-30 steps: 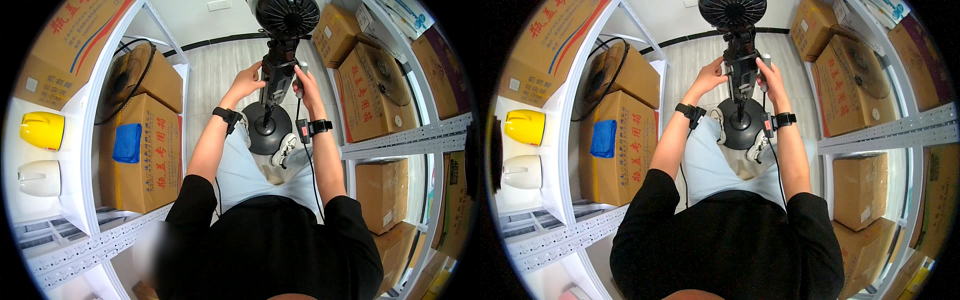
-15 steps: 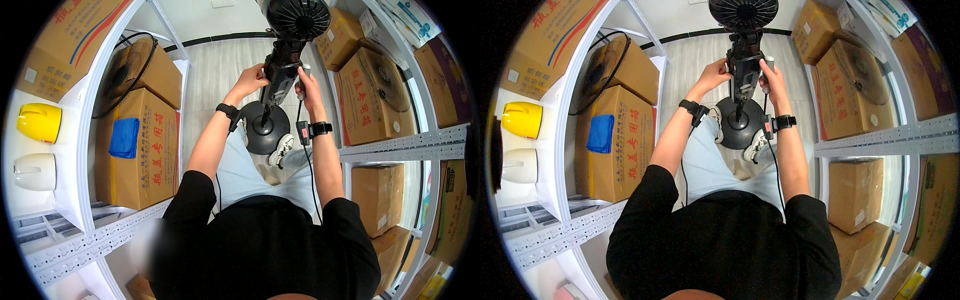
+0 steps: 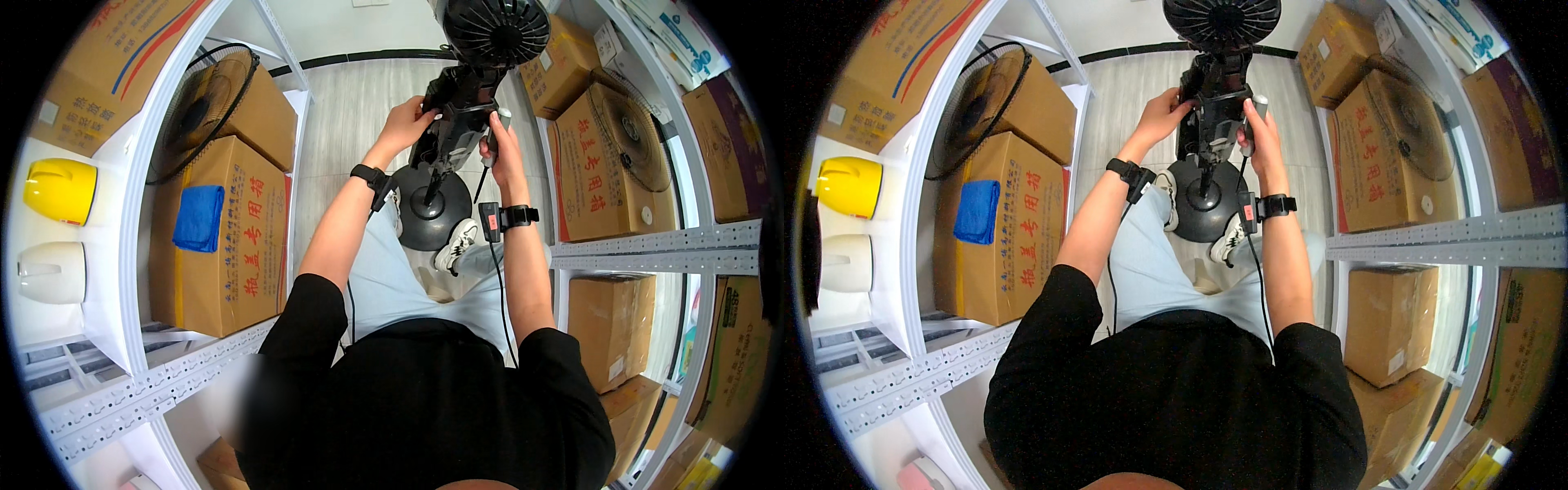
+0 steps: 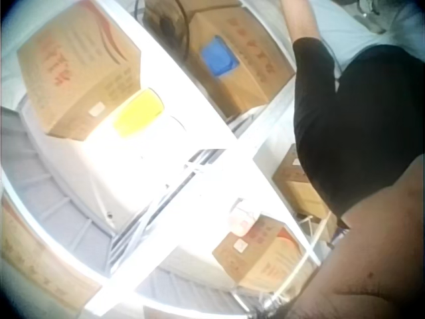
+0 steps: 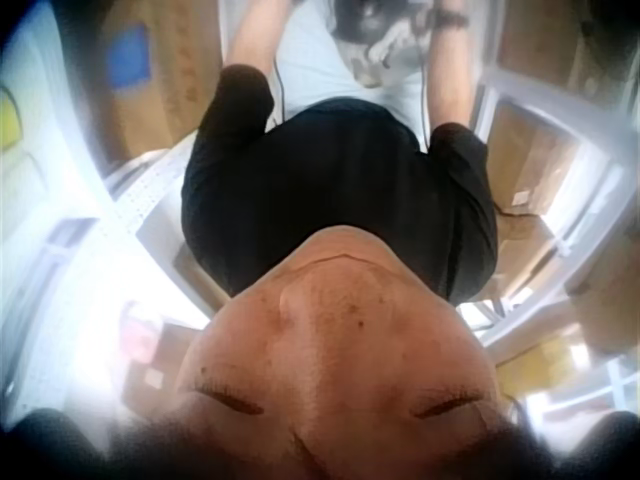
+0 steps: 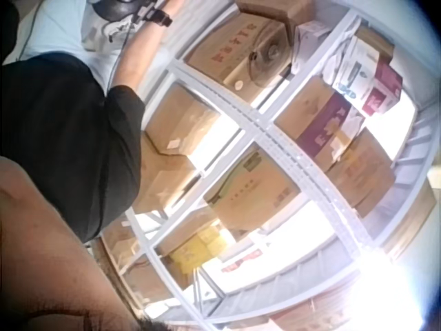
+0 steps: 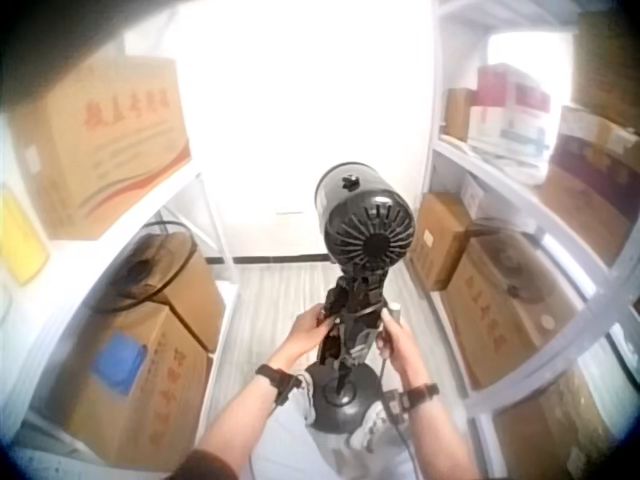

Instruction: The person disassembles a standing fan base using a screwdriver, removes the control panel, and manipulates internal wiring and components. They then reassemble the control panel and secure it back into the base.

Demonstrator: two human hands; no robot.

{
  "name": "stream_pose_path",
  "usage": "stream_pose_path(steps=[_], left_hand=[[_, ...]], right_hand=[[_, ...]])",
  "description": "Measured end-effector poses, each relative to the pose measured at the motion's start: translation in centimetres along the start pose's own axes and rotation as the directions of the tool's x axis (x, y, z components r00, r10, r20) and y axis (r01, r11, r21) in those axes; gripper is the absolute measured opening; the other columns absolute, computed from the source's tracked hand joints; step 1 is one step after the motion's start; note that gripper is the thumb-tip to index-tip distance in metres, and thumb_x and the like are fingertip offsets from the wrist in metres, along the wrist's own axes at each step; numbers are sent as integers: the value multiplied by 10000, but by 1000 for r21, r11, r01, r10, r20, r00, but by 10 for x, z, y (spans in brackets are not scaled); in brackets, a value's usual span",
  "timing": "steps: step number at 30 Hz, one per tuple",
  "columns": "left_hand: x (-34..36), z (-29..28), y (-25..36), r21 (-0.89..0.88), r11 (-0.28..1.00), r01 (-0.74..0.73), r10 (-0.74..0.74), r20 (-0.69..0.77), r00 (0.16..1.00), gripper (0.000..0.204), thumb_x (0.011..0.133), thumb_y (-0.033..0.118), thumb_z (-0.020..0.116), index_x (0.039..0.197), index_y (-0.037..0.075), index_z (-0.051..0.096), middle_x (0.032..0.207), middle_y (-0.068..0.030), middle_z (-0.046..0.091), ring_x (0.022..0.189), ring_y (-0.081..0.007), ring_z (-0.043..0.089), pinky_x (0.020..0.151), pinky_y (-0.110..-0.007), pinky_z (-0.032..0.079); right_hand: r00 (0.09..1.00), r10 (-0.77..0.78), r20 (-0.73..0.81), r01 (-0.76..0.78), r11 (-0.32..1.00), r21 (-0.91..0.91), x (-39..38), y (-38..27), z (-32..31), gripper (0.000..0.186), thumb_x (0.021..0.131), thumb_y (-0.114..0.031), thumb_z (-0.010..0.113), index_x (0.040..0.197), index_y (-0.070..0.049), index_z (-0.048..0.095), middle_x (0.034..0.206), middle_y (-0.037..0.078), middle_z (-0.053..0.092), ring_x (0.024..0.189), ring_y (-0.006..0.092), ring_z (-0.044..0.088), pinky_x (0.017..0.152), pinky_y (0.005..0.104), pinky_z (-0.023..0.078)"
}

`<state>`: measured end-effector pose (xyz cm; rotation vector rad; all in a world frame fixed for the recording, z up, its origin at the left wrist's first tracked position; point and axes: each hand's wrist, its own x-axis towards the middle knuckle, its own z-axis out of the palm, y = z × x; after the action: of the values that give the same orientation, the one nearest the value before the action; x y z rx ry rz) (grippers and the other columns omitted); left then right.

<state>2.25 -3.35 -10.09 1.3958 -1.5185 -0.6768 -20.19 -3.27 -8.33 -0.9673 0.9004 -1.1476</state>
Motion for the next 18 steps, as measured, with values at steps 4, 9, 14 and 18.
stream_pose_path(steps=[4, 9, 14, 18], left_hand=[[-1, -9, -21, -7, 999, 39, -40, -160, 986, 347, 907, 311, 703, 1026, -12, 659, 661, -89, 630, 586, -169, 576, 552, -335, 447], [-8, -45, -51, 39, 994, 102, -87, -283, 955, 382, 913, 360, 698, 959, -16, 650, 655, -71, 583, 601, -152, 516, 571, -330, 424], [-16, -77, -57, 95, 983, 155, -107, -383, 917, 401, 904, 369, 705, 912, -22, 621, 629, -80, 563, 591, -168, 519, 572, -345, 430], [-27, -110, -60, 137, 972, 193, -112, -455, 883, 423, 928, 381, 687, 837, -19, 580, 618, -32, 503, 609, -122, 450, 568, -329, 391]], right_hand=[[988, -92, -122, 97, 995, 34, -10, 8, -3, 398, 944, -370, 673, 1206, -81, 596, 857, 12, 629, 524, 65, 505, 451, 207, 332], [985, -109, -136, 116, 992, 44, -35, 28, -25, 431, 944, -297, 670, 1275, -44, 560, 1237, 134, 659, 517, 50, 490, 444, 200, 342], [991, -64, -118, 70, 997, 44, -54, 57, -44, 267, 921, -242, 700, 1076, -56, 587, 1077, 115, 710, 527, 60, 501, 452, 208, 358], [1000, 13, -24, -14, 999, -39, -68, 73, -34, 210, 898, -231, 729, 937, -74, 594, 917, 92, 725, 548, 72, 520, 480, 227, 387]])
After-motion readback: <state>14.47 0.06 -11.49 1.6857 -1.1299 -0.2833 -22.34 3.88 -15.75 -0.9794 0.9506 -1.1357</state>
